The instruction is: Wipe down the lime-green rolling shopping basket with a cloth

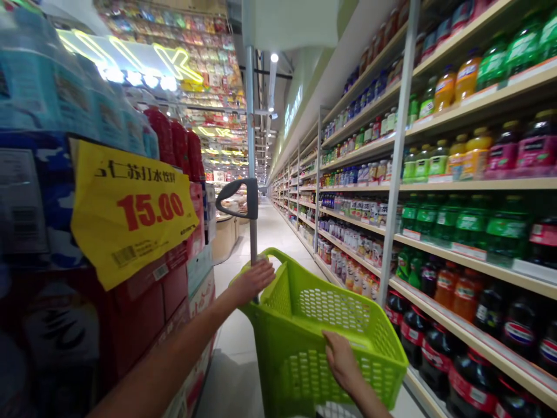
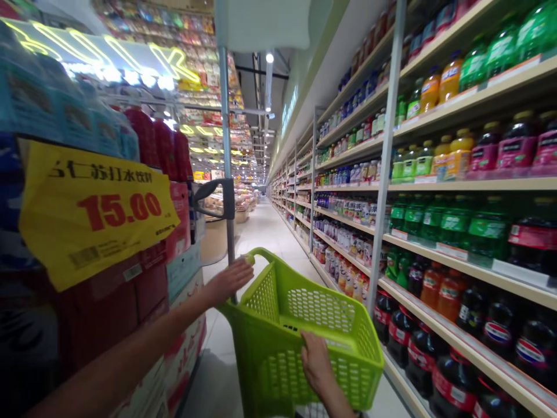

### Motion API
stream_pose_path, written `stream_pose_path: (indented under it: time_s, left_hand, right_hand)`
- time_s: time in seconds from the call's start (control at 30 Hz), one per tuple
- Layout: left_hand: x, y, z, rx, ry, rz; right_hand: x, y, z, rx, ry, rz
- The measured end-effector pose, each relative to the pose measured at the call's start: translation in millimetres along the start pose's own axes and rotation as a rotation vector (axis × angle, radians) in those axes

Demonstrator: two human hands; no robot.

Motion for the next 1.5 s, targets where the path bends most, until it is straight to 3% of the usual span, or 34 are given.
stream_pose_path:
  time_s: [0.07,0.1,0.23,0.3,0.5,0.57,0.7,0.77,0.93,1.13,1.23,1.33,1.4,1.5]
  left_hand:
    - [7.4,-2.9,-11.5,-0.005,-0.076,0.008]
    - [5.7,0.5,-6.8,-0.014,-0.068,-0.002]
    - [-19.1,24.7,43.6,-0.060,0.149,-0.065]
    - [-22.6,27.5,45.4,-0.036,0.149,-0.055]
    - [20.3,5.9,-51.2,0.159,-0.055,0.074]
    - [21.3,7.0,-56.0,0.164,-0.060,0.110]
    - [-3.1,16.8,-28.1,0.154,0.035,0.096]
    - [-10.2,14.8,-32.4,0.184,0.110,0.099]
    - [-1.5,-2.6,-97.6,0.454,0.247,0.218]
    - [-23.5,-0.3,-123.5,0.614,0.536,0.330]
    - [-44.0,-0.7,-164.8,0.602,0.477,0.329]
    - [-51.3,-2.3,-201.6,0.497,0.316,0.231]
    - [-40.7,-1.8,-199.1,0.423,0.213,0.172]
    - [-5.8,5.7,-154.5,0.353,0.125,0.088]
  right_hand:
    - [3.8,-2.2,-4.7,-0.008,0.024,-0.025]
    - [5.4,-2.9,-6.2,-0.016,0.046,-0.029]
    - [10.8,-2.4,-8.5,-0.042,0.099,-0.073]
    - [11.8,-0.6,-7.1,-0.053,0.077,-0.111]
    - [7.4,11.5,-2.8,-0.084,-0.002,-0.120]
    - [6.6,17.0,-4.4,-0.098,-0.007,-0.108]
    - [7.8,26.2,-10.5,-0.121,-0.025,-0.118]
    - [8.5,29.4,-13.3,-0.126,-0.038,-0.129]
    - [9.5,35.5,-17.9,-0.137,-0.051,-0.149]
    - [12.4,39.8,-16.6,-0.136,-0.051,-0.173]
    - [14.9,40.9,-13.5,-0.136,-0.029,-0.179]
    - [16.3,42.5,-11.5,-0.134,0.004,-0.159]
    - [16.2,44.5,-11.8,-0.137,0.010,-0.136]
    - [14.8,48.9,-14.6,-0.143,-0.012,-0.127]
Point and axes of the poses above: each hand's wrist, its own x-axis away from the middle knuckle, its own y-axis out of the back of the hand, z = x × y, the point moved 2 cm from there along -x, towards the middle knuckle, and after that the axes turned 13 degrees about -x, right-handed, at the moved point
